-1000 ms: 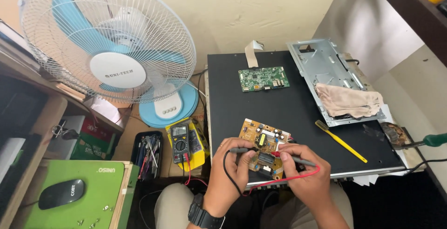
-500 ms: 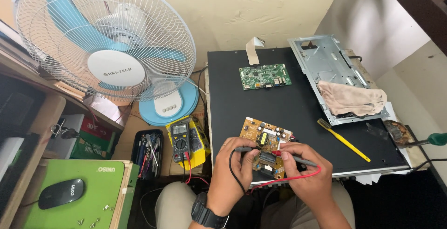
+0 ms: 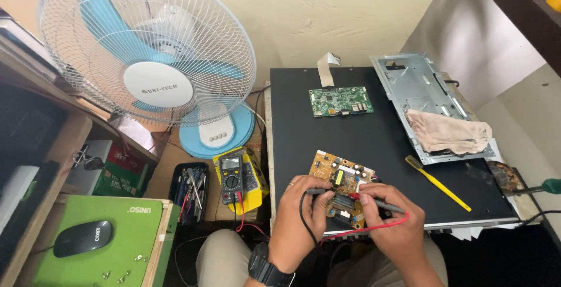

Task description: Using a multimeter to test components on a power supply board and inspecting a main logic board on a repair bench.

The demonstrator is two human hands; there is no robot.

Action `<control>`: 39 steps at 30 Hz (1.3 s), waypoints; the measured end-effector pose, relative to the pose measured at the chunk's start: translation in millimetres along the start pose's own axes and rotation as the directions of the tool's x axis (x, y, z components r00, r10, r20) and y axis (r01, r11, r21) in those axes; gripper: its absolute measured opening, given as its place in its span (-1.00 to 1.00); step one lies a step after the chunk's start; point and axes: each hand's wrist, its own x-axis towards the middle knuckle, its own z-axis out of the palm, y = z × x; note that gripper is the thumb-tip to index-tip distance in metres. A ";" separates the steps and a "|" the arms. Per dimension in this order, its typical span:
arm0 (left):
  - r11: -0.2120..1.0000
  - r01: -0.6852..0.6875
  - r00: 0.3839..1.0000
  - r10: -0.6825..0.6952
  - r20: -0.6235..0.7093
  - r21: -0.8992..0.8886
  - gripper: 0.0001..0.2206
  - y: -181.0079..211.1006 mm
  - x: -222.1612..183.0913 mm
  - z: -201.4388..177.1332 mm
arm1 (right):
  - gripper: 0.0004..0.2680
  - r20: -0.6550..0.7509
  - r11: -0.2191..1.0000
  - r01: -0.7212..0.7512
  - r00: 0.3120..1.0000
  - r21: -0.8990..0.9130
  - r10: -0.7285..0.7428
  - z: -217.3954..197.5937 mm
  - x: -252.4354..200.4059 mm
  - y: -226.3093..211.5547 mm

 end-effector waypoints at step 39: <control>0.999 -0.022 0.999 0.023 0.029 -0.037 -0.77 -2.0 -4.2 -3.8 | -0.97 0.021 0.991 0.131 0.991 -0.005 -0.131 2.9 -10.3 8.3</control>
